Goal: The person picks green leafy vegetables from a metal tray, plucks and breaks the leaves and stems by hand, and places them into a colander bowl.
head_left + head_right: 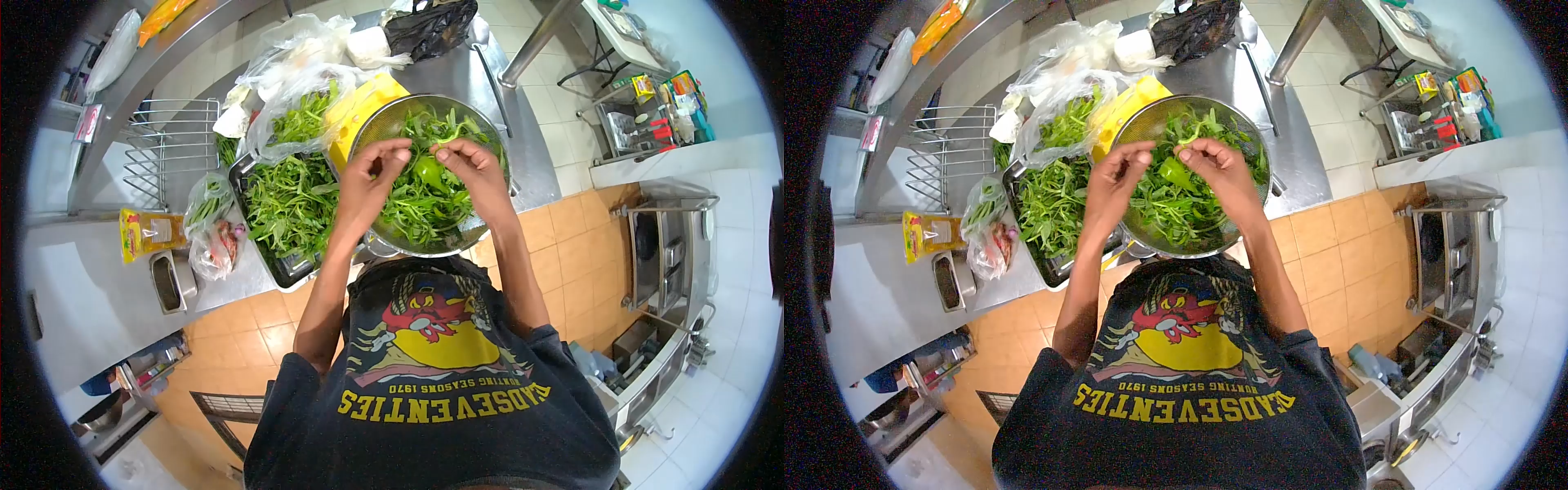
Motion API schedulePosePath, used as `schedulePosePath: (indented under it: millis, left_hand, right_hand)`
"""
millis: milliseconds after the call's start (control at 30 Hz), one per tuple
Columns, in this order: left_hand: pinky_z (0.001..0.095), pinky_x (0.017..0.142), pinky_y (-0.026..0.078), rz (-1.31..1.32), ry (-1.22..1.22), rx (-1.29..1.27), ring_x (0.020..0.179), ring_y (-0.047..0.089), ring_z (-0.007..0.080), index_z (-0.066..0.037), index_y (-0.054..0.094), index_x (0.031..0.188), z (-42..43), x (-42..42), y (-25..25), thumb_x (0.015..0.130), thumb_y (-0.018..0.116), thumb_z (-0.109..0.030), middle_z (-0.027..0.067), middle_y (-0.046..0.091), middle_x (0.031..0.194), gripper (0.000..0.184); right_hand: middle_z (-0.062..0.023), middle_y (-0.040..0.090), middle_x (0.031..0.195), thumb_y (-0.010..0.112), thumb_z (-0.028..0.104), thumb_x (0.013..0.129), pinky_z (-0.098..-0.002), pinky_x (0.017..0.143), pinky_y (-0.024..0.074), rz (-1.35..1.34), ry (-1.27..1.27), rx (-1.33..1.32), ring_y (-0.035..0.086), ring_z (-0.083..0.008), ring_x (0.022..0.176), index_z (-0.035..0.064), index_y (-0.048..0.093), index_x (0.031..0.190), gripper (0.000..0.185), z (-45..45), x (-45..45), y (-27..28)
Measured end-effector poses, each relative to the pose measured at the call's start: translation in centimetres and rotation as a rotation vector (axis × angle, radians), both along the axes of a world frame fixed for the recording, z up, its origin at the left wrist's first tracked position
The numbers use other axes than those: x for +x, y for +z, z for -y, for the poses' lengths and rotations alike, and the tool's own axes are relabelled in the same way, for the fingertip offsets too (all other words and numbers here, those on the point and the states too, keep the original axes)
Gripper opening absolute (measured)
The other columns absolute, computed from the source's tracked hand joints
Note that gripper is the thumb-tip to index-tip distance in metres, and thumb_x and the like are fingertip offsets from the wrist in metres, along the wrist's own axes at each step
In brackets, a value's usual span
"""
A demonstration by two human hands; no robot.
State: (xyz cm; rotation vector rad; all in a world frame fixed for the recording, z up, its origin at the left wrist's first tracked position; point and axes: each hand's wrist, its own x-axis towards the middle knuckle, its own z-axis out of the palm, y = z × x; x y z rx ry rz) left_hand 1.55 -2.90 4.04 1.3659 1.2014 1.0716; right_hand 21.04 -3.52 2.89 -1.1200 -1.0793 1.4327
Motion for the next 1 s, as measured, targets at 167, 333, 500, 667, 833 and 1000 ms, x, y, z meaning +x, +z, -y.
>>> schedulePosePath:
  millis: [167,333,500,667,833,1000]
  left_hand:
    - [0.0236,0.068,0.044,-0.110,-0.081,0.156,0.071,0.051,0.0093,-0.006,0.072,0.107,-0.2,1.6,0.4,0.088,0.073,-0.011,0.0001,0.057,0.077,0.020]
    - [0.0236,0.067,0.044,-0.146,-0.042,0.204,0.070,0.051,0.0097,-0.005,0.072,0.105,-0.4,1.6,-1.3,0.088,0.073,-0.010,0.0011,0.060,0.080,0.019]
    - [0.0227,0.066,0.043,-0.041,0.108,0.123,0.071,0.049,0.0062,-0.004,0.072,0.102,-0.2,0.6,-1.7,0.089,0.072,-0.012,-0.0016,0.061,0.081,0.015]
    - [0.0207,0.069,0.043,-0.010,0.241,0.140,0.075,0.053,0.0049,-0.004,0.071,0.106,-0.4,-4.8,-2.3,0.092,0.070,-0.015,-0.0028,0.063,0.085,0.018]
    - [0.0209,0.074,0.045,-0.144,0.429,0.127,0.080,0.057,0.0055,-0.003,0.070,0.109,1.7,-11.8,-1.6,0.094,0.069,-0.017,-0.0013,0.065,0.089,0.021]
    - [0.0249,0.073,0.048,-0.594,0.448,0.081,0.079,0.060,0.0097,-0.003,0.069,0.113,4.1,-16.6,-1.5,0.093,0.070,-0.019,0.0056,0.069,0.094,0.026]
  right_hand:
    - [0.0008,0.068,0.092,0.067,0.016,0.093,-0.0245,0.080,0.0454,0.143,0.065,0.031,0.059,-0.0081,0.087,0.0017,0.071,0.102,0.017,0.3,0.3,-0.5]
    - [-0.0041,0.067,0.089,0.069,0.016,0.091,-0.0264,0.080,0.0455,0.257,0.075,0.098,0.060,-0.0118,0.086,0.0021,0.072,0.101,0.017,0.2,0.1,-0.6]
    - [-0.0081,0.068,0.090,0.069,0.015,0.090,-0.0296,0.080,0.0462,0.386,0.050,0.223,0.062,-0.0181,0.087,0.0046,0.073,0.102,0.016,-0.2,-0.1,-1.4]
    - [-0.0108,0.067,0.091,0.067,0.012,0.090,-0.0315,0.080,0.0467,0.506,-0.001,0.238,0.062,-0.0232,0.086,0.0066,0.073,0.104,0.015,-0.2,0.4,-2.8]
    - [-0.0121,0.067,0.093,0.066,0.008,0.090,-0.0329,0.080,0.0472,0.560,-0.027,0.276,0.062,-0.0252,0.086,0.0067,0.071,0.106,0.017,-0.2,1.0,-2.8]
    - [-0.0107,0.067,0.096,0.065,0.007,0.091,-0.0307,0.082,0.0468,0.658,-0.004,0.303,0.062,-0.0216,0.088,0.0058,0.071,0.109,0.019,-0.5,1.0,-3.4]
